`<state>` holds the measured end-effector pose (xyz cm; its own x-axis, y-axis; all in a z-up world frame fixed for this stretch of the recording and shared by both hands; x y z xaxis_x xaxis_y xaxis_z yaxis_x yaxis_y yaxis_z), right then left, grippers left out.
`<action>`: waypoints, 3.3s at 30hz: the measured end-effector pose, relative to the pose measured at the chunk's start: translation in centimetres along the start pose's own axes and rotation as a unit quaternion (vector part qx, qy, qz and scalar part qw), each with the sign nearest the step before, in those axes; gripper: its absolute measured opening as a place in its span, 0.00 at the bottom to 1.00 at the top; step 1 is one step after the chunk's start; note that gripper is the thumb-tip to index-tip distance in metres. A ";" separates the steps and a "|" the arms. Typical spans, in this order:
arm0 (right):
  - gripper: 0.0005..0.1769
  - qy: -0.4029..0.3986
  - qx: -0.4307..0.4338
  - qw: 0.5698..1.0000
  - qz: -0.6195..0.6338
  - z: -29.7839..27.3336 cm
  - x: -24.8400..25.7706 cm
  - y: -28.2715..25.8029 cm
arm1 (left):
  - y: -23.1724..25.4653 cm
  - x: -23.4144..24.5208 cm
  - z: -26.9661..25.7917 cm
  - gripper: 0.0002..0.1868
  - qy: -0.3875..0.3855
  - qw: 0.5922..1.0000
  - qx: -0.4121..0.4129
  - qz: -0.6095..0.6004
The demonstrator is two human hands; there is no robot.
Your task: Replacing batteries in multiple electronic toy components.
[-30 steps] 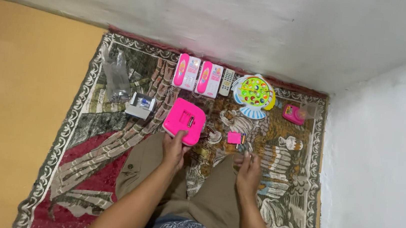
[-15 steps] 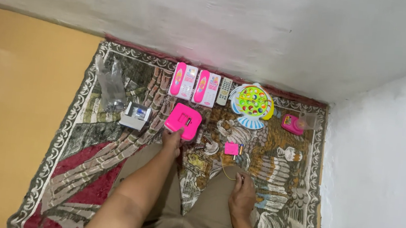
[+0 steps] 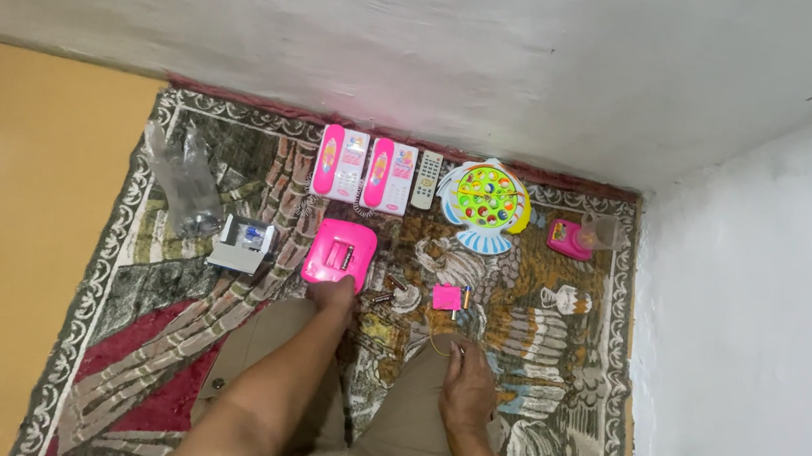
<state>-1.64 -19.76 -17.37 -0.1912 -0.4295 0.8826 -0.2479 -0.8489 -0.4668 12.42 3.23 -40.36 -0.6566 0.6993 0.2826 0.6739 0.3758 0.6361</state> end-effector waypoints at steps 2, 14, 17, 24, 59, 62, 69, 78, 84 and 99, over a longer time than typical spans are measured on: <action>0.11 0.005 0.000 1.000 0.002 0.1 -0.2 0.0 | -1.8 -0.2 0.3 0.48 0.042 0.992 -0.099 0.060; 0.11 0.011 0.005 1.000 -0.003 0.5 -1.0 0.6 | 1.4 2.4 -12.8 0.29 -0.321 0.639 -0.429 0.552; 0.11 0.013 0.002 1.000 -0.001 0.6 -0.6 0.2 | -1.9 1.6 -8.5 0.22 -0.325 0.600 -0.425 0.595; 0.11 -0.008 -0.007 1.000 -0.018 0.6 -1.3 0.7 | -5.2 1.8 -4.0 0.22 -0.313 0.632 -0.442 0.555; 0.11 -0.010 -0.006 1.000 0.000 0.0 0.1 -0.3 | 19.3 12.8 -30.4 0.27 -0.509 0.799 -0.213 -0.237; 0.11 -0.024 0.006 1.000 0.007 0.0 -0.5 0.6 | 18.7 12.6 -30.2 0.25 -0.494 0.810 -0.204 -0.240; 0.13 0.033 0.142 0.985 0.090 -0.2 -0.1 0.5 | 17.9 13.1 -29.9 0.26 -0.483 0.823 -0.189 -0.232; 0.14 0.022 0.070 0.913 0.402 -0.6 9.5 -7.7 | 18.0 14.9 -30.9 0.27 -0.467 0.832 -0.217 -0.205; 0.15 -0.019 0.082 0.858 0.507 -2.5 13.1 -10.5 | 18.4 15.7 -32.4 0.27 -0.461 0.826 -0.263 -0.188; 0.14 -0.007 0.078 0.837 0.542 -3.3 15.0 -11.2 | 18.7 15.6 -33.0 0.24 -0.464 0.829 -0.252 -0.183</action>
<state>-4.90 -15.66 0.88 -0.2114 -0.9759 -0.0538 0.1917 0.0125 -0.9814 3.57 1.11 -0.36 -0.0844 0.8487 -0.5220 0.1054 0.5286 0.8423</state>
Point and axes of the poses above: each hand's wrist, its own z-axis towards the middle knuckle, its own x-axis out of the back of the hand, y = z × x, the point moved 1 cm from there along z, towards the middle knuckle, and after that the axes turned 6 degrees about -z, right-handed, at the moved point
